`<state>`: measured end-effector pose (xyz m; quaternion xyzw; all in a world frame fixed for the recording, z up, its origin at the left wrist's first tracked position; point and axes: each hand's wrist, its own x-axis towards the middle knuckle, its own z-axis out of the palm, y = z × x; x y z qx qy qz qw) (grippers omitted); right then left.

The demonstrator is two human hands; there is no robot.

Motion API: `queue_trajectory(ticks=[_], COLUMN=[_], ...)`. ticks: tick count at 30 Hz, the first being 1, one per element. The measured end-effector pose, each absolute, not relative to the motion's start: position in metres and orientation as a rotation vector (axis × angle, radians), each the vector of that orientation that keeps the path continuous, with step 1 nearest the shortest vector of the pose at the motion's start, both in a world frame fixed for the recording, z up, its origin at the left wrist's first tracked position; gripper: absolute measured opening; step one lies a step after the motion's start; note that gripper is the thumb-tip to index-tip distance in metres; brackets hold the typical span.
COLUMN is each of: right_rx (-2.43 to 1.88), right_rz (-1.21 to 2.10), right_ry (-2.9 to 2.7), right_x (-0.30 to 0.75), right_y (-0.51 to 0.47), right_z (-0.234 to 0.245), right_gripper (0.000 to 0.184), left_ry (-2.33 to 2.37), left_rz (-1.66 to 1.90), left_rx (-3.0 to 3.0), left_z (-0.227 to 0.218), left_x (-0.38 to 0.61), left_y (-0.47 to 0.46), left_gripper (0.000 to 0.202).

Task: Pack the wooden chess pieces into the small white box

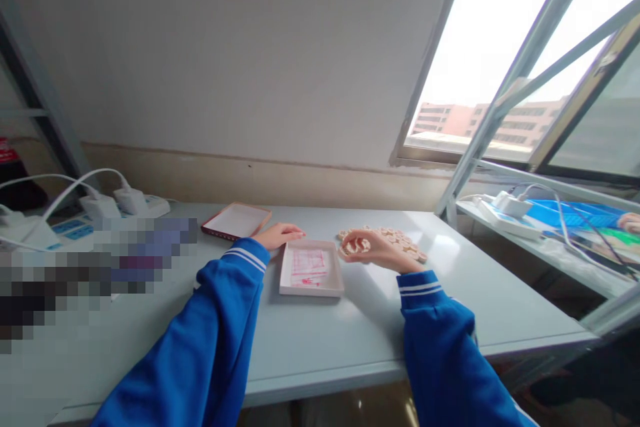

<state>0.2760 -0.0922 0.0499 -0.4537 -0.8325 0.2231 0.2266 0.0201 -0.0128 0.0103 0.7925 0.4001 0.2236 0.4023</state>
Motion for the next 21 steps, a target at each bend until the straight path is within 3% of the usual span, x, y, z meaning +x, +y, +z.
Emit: queue_trajectory(ticks=[9, 12, 17, 21], right_rx=[-1.197, -1.237, -1.576, -1.710], right_rz=[0.154, 0.169, 0.369, 0.404], right_ry=[-2.561, -2.438, -2.438, -2.465], right_x=[0.186, 0.208, 0.263, 0.278], right_y=[-0.070, -0.065, -0.072, -0.079], right_z=[0.039, 0.042, 0.062, 0.064], right_gripper=[0.018, 0.027, 0.018, 0.020], left_ry=[0.865, 0.865, 0.915, 0.934], left_rz=[0.497, 0.493, 0.375, 0.333], left_rx=[1.704, 1.718, 2.028, 2.070], left_z=[0.016, 0.019, 0.022, 0.022], left_x=[0.024, 0.022, 0.022, 0.023], left_y=[-0.021, -0.022, -0.027, -0.029], left_gripper=[0.035, 0.043, 0.056, 0.052])
